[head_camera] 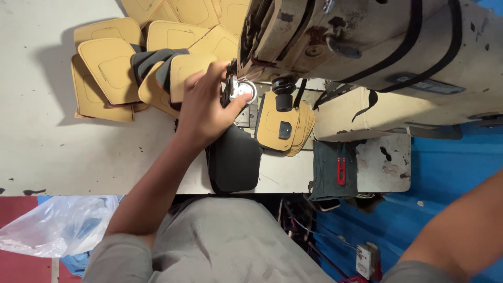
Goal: The person removes black foam pieces from a plastic bag and stacks them on a table. They then pick up yellow car mat pieces and place them under a sewing machine needle, aligning them with the black foam pieces. The person repeatedly adjusts the mats and operates the sewing machine to stitch the materials together.
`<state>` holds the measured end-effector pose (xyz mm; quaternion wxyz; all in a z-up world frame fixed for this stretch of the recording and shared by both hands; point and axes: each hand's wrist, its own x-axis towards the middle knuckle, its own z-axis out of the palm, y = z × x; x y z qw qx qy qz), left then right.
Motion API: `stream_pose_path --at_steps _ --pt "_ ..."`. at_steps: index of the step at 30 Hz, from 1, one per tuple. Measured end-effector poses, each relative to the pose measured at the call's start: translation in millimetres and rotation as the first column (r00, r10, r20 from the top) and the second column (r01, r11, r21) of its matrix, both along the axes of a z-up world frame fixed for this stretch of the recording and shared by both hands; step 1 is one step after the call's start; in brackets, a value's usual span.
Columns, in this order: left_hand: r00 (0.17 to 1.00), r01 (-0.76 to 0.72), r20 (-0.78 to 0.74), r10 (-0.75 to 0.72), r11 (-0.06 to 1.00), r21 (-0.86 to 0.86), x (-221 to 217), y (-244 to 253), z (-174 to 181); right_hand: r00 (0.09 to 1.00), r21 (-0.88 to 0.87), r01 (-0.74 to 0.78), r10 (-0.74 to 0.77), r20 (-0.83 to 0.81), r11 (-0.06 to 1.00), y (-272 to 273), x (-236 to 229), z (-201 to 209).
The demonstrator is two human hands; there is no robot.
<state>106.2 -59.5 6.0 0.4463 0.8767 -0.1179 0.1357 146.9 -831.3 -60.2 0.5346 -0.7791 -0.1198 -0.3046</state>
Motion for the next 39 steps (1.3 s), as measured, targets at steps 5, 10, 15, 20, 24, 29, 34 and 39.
stream_pose_path --at_steps 5,10,15,20,24,29,34,39 --pt "0.998 0.024 0.051 -0.030 0.994 0.110 -14.0 24.5 2.5 0.998 0.111 -0.054 0.051 0.032 0.992 50.2 -21.3 -44.6" --pt "0.976 0.151 -0.180 -0.121 0.975 0.163 -16.7 41.4 -16.3 0.992 0.200 -0.111 0.097 0.077 0.974 79.0 -44.1 -22.2" --pt "0.971 0.102 -0.214 -0.101 0.995 -0.005 -22.9 34.6 0.6 0.998 0.145 -0.061 0.056 0.036 0.987 78.6 -56.6 18.7" --pt "0.974 0.066 -0.210 -0.084 0.994 -0.088 -27.1 30.3 -6.5 1.000 0.086 -0.001 0.000 0.013 0.996 33.6 -41.6 -47.8" --pt "0.986 0.069 -0.123 -0.109 0.953 -0.294 -25.4 31.6 -15.3 0.999 0.041 0.039 -0.039 -0.001 0.998 40.8 -39.1 -73.3" --pt "0.963 0.077 -0.213 -0.168 0.922 -0.379 -18.3 32.6 -2.4 0.987 -0.061 0.155 -0.152 0.059 0.986 59.1 -41.1 -39.2" --pt "0.983 0.061 -0.158 -0.098 0.973 -0.223 -18.4 22.9 4.6 0.978 -0.038 0.201 -0.198 0.057 0.979 77.4 -48.3 -26.2" --pt "0.986 0.050 -0.120 -0.113 0.900 -0.433 -22.8 18.5 -13.6 0.996 0.134 0.084 -0.079 -0.041 0.987 82.5 -41.4 -34.2"
